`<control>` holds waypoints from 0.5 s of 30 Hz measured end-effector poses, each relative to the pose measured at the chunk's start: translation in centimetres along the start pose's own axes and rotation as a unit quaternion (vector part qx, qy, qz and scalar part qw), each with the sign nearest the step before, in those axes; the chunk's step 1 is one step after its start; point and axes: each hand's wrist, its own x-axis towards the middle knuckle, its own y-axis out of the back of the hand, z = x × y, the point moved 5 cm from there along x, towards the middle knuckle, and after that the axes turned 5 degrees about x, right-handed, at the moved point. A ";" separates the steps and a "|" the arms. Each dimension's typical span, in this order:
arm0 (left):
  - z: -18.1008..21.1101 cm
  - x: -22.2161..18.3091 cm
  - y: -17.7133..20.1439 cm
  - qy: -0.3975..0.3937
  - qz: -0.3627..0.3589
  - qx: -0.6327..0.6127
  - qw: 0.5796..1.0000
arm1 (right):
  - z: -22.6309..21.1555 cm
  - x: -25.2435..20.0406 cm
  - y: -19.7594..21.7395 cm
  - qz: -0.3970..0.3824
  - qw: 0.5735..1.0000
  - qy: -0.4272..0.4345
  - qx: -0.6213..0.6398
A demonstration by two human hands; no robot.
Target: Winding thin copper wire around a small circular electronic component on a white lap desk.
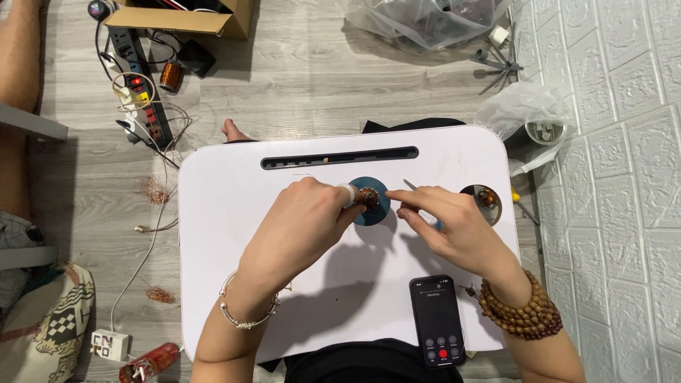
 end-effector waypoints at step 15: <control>-1.2 -0.2 -1.2 0.011 0.065 0.005 0.998 | 3.5 -15.6 -0.8 -0.239 0.835 -0.445 -0.218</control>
